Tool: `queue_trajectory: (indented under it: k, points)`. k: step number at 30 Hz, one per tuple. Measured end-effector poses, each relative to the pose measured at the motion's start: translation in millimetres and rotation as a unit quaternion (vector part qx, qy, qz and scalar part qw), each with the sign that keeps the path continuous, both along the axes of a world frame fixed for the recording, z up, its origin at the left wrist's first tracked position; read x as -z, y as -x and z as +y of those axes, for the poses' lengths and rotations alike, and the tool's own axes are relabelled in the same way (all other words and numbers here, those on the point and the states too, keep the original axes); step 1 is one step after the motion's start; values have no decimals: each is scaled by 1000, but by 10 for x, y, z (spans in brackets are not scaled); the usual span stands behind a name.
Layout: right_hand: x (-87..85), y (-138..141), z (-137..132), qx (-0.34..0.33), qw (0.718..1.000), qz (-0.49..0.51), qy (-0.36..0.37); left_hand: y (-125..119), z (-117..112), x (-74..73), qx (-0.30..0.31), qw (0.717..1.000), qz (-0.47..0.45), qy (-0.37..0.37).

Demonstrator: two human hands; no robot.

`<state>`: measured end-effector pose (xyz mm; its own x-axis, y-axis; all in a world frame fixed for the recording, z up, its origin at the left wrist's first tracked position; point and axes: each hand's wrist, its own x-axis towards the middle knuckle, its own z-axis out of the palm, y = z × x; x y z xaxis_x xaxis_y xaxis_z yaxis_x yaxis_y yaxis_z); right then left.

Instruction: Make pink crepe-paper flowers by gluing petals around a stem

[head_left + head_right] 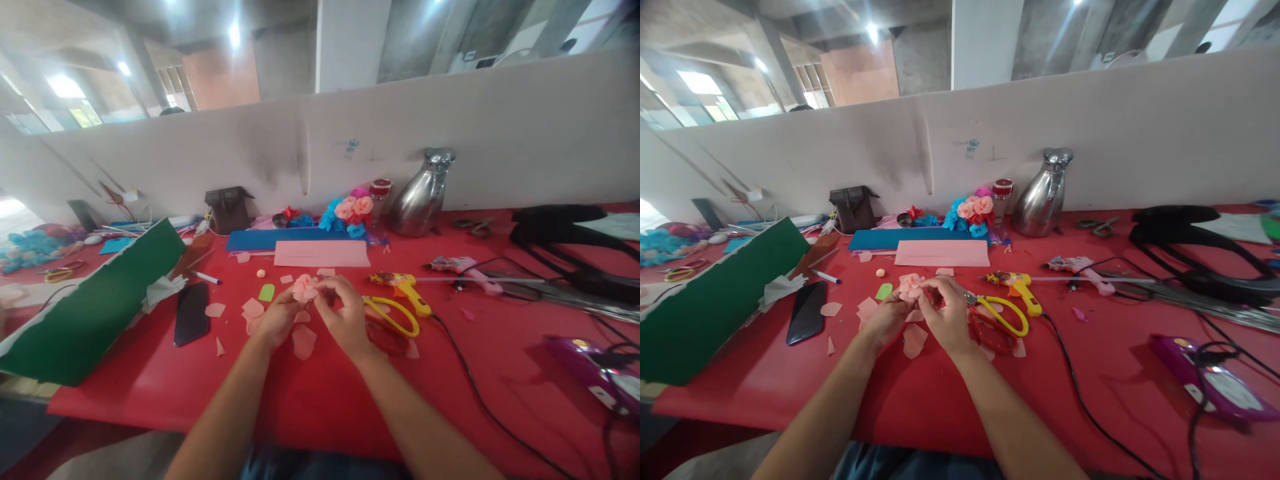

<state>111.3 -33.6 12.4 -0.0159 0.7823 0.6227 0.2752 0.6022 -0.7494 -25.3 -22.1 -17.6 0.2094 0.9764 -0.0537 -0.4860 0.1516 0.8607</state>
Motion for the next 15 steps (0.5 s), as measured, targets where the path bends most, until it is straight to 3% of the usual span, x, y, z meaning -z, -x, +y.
queue_trajectory:
  k: [9, 15]
  points:
    - [-15, -108, 35, 7, 982, -131, -135, 42, -18, -43, 23, 1000, -12, 8]
    - [-1, -161, 57, 9, 972, -167, -167, 55, -6, -42, 31, 999, -19, -1]
